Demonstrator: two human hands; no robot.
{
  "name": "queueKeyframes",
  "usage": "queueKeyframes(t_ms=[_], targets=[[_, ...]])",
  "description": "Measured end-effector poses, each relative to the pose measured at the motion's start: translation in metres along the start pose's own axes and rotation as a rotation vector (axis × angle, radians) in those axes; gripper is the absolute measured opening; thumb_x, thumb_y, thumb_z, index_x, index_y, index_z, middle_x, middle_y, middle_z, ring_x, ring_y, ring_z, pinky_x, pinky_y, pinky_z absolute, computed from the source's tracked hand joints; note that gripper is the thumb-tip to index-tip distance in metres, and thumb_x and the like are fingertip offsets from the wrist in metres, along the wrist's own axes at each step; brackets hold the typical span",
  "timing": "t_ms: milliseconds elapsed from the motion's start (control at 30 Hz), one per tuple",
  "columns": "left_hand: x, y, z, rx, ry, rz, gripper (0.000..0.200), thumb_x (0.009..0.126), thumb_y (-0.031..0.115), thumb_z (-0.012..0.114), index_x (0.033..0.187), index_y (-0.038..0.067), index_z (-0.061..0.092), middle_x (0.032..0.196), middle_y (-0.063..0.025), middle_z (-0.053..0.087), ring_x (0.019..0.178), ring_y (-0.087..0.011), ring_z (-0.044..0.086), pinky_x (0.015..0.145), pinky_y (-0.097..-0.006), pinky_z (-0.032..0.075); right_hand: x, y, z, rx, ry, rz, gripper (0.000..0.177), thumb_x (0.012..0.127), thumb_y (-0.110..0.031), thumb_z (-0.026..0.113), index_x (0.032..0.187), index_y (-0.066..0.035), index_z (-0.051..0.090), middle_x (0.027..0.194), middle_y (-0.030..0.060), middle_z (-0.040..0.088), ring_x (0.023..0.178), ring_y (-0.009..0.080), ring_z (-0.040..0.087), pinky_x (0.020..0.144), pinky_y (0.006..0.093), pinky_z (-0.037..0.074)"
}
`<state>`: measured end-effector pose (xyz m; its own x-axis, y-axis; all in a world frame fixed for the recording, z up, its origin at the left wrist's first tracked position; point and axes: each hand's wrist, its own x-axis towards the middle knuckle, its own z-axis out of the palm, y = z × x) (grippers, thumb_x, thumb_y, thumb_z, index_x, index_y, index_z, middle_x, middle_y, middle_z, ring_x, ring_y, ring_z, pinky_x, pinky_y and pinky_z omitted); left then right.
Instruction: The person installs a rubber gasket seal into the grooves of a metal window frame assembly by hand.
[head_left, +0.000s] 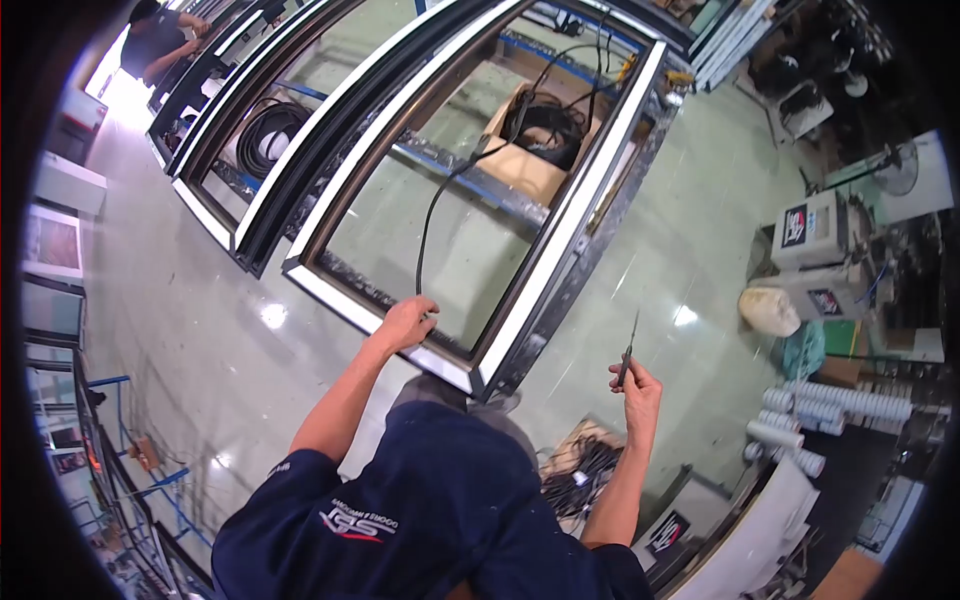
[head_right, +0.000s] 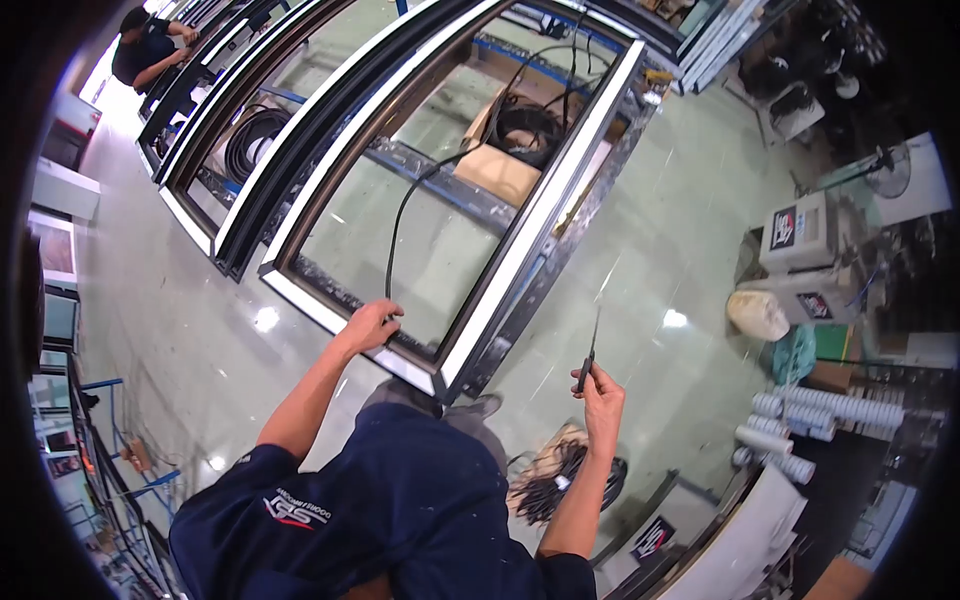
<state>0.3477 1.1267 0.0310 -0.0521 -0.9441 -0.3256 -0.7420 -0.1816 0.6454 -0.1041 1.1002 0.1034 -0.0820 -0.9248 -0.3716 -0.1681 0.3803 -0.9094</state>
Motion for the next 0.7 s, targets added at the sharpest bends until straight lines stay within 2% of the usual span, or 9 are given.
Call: queueKeyframes(t_ms=[200, 267, 333, 400, 467, 533, 600, 667, 700], targets=[[0.007, 0.021, 0.034, -0.133, 0.134, 0.077, 0.028, 0.084, 0.015, 0.067, 0.108, 0.000, 0.068, 0.109, -0.0192, 0.066, 0.106, -0.0396, 0.063, 0.091, -0.0461, 0.050, 0.087, -0.062, -0.021, -0.057, 0.180, -0.100, 0.028, 0.094, -0.018, 0.067, 0.108, 0.006, 0.069, 0.091, 0.0092, 0.075, 0.075, 0.0078, 0.062, 0.067, 0.0236, 0.049], [0.002, 0.030, 0.046, -0.146, 0.149, 0.112, 0.027, 0.081, 0.013, 0.069, 0.105, 0.001, 0.068, 0.106, -0.0182, 0.067, 0.112, -0.0392, 0.060, 0.096, -0.0470, 0.046, 0.136, -0.082, -0.027, -0.146, 0.199, -0.126, 0.032, 0.093, -0.021, 0.068, 0.107, 0.007, 0.070, 0.089, 0.0076, 0.075, 0.080, 0.0114, 0.063, 0.076, 0.0280, 0.049], [-0.007, 0.051, 0.048, -0.053, 0.285, 0.208, 0.023, 0.079, 0.010, 0.070, 0.101, 0.002, 0.068, 0.108, -0.0165, 0.066, 0.122, -0.0386, 0.055, 0.106, -0.0527, 0.039, 0.198, -0.103, -0.036, -0.174, 0.225, -0.157, 0.034, 0.092, -0.023, 0.068, 0.106, 0.007, 0.071, 0.089, 0.0067, 0.075, 0.082, 0.0139, 0.064, 0.080, 0.0300, 0.049], [-0.013, 0.064, 0.057, -0.024, 0.425, 0.102, 0.023, 0.078, 0.009, 0.070, 0.100, 0.004, 0.068, 0.114, -0.0151, 0.063, 0.130, -0.0401, 0.048, 0.113, -0.0616, 0.028, 0.268, -0.134, -0.043, -0.380, 0.245, -0.284, 0.035, 0.088, -0.027, 0.071, 0.102, 0.006, 0.075, 0.087, 0.0106, 0.076, 0.082, 0.0178, 0.068, 0.081, 0.0323, 0.051], [-0.012, 0.068, 0.065, 0.034, 0.541, 0.017, 0.026, 0.077, 0.007, 0.069, 0.102, 0.004, 0.067, 0.120, -0.0163, 0.060, 0.133, -0.0425, 0.044, 0.114, -0.0664, 0.024, 0.350, -0.161, -0.046, -0.736, 0.346, -0.344, 0.034, 0.084, -0.030, 0.074, 0.098, 0.001, 0.077, 0.084, 0.0167, 0.075, 0.081, 0.0251, 0.072, 0.078, 0.0370, 0.053], [-0.006, 0.075, 0.068, 0.130, 0.625, -0.058, 0.032, 0.073, 0.004, 0.069, 0.104, 0.004, 0.065, 0.122, -0.0185, 0.059, 0.136, -0.0437, 0.042, 0.115, -0.0673, 0.024, 0.448, -0.177, -0.052, -0.910, 0.397, -0.440, 0.035, 0.082, -0.034, 0.076, 0.095, -0.002, 0.078, 0.083, 0.0197, 0.074, 0.079, 0.0278, 0.073, 0.074, 0.0391, 0.054], [0.004, 0.085, 0.066, 0.215, 0.724, -0.184, 0.036, 0.072, 0.003, 0.068, 0.108, 0.002, 0.062, 0.131, -0.0200, 0.054, 0.137, -0.0455, 0.040, 0.116, -0.0668, 0.021, 0.520, -0.214, -0.043, -0.986, 0.410, -0.426, 0.032, 0.081, -0.032, 0.077, 0.094, -0.003, 0.078, 0.085, 0.0204, 0.074, 0.082, 0.0335, 0.073, 0.076, 0.0422, 0.055], [0.010, 0.084, 0.071, 0.310, 0.950, -0.291, 0.050, 0.075, 0.002, 0.064, 0.124, 0.001, 0.055, 0.145, -0.0245, 0.045, 0.141, -0.0469, 0.035, 0.118, -0.0613, 0.020, 0.593, -0.238, -0.037, -1.103, 0.430, -0.463, 0.030, 0.078, -0.031, 0.079, 0.092, -0.005, 0.079, 0.085, 0.0204, 0.074, 0.083, 0.0361, 0.073, 0.076, 0.0451, 0.056], [0.012, 0.084, 0.074, 0.313, 0.989, -0.472, 0.054, 0.078, 0.003, 0.065, 0.130, 0.000, 0.052, 0.148, -0.0266, 0.041, 0.141, -0.0476, 0.034, 0.118, -0.0584, 0.021, 0.621, -0.245, -0.034, -1.150, 0.407, -0.472, 0.028, 0.079, -0.030, 0.077, 0.091, -0.005, 0.079, 0.086, 0.0200, 0.074, 0.084, 0.0361, 0.073, 0.077, 0.0459, 0.056]])
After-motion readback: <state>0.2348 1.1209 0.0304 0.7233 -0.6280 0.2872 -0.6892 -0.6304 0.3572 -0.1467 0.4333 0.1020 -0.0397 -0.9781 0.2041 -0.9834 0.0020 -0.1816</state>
